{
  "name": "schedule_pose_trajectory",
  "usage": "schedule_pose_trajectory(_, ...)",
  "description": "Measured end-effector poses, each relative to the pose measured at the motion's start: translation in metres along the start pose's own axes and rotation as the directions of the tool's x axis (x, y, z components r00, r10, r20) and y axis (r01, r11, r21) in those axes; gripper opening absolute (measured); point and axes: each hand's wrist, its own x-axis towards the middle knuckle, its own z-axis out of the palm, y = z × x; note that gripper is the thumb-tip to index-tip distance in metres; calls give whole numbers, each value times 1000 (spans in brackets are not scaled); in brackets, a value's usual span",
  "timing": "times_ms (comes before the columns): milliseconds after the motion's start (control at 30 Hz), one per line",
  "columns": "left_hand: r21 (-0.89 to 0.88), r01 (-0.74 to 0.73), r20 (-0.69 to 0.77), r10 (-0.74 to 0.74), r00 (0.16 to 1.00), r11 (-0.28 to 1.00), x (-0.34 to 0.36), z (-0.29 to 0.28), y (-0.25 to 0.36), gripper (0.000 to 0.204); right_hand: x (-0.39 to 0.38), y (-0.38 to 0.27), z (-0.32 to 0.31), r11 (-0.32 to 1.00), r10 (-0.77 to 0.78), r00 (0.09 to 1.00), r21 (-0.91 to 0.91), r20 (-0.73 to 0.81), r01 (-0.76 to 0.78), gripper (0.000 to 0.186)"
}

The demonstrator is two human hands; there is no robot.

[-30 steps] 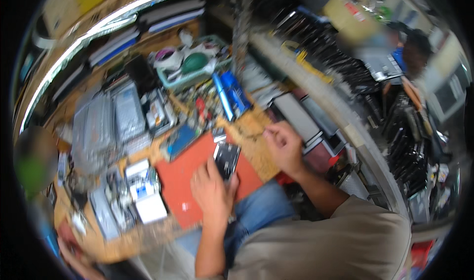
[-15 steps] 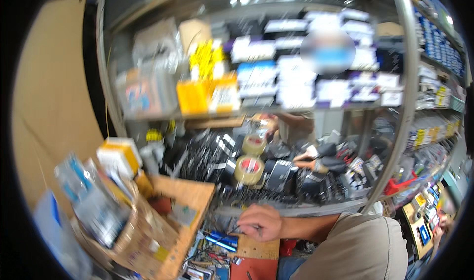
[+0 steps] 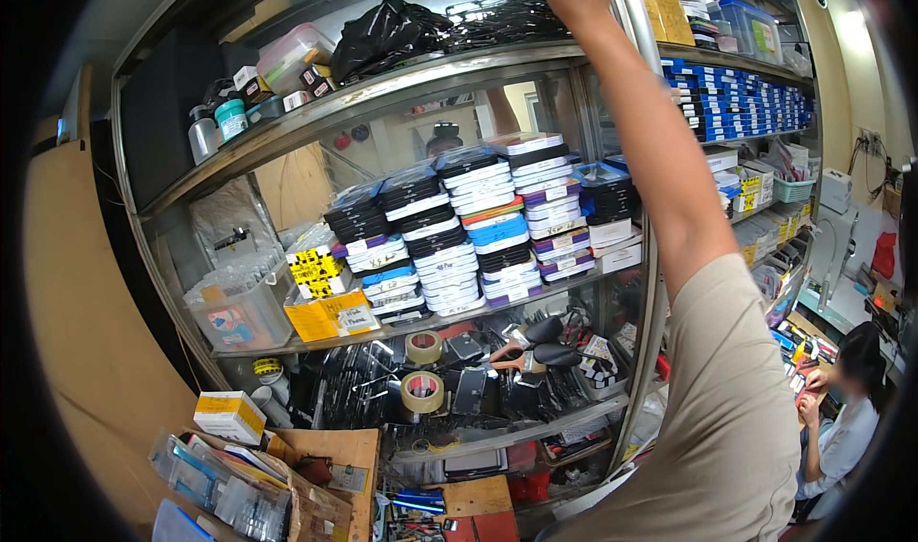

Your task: The person disassembles a smartphone, applies adhesive to the frame, retrieves a replacement screen from a shelf, and reassembles the device using a pry tool and tweezers. The person handles the phone, adhesive, screen, and tools throughout the process.

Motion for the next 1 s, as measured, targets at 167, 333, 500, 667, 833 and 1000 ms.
schedule_pose_trajectory(167,24,-74,79,72,994,997,-3,-1,-3,39,-5,56,66,987,153,938,-94,312,-129,17)
schedule_pose_trajectory(333,-32,-143,45,145,988,989,-5,0,9,39,-15,74,82,979,183,953,38,243,-198,16)
schedule_pose_trajectory(500,41,-171,-40,173,984,984,-11,-12,25,49,-4,74,74,968,237,938,13,254,-249,15)
schedule_pose_trajectory(667,134,-231,-151,251,956,964,-18,-2,65,59,1,50,10,932,321,943,203,-84,-300,16)
schedule_pose_trajectory(833,143,-261,-332,295,896,955,-32,39,152,68,-157,-64,-142,600,201,978,783,50,-163,14)
schedule_pose_trajectory(1000,755,-284,-175,600,781,590,-66,34,261,89,-389,-219,-298,72,-632,333,481,699,-874,17)
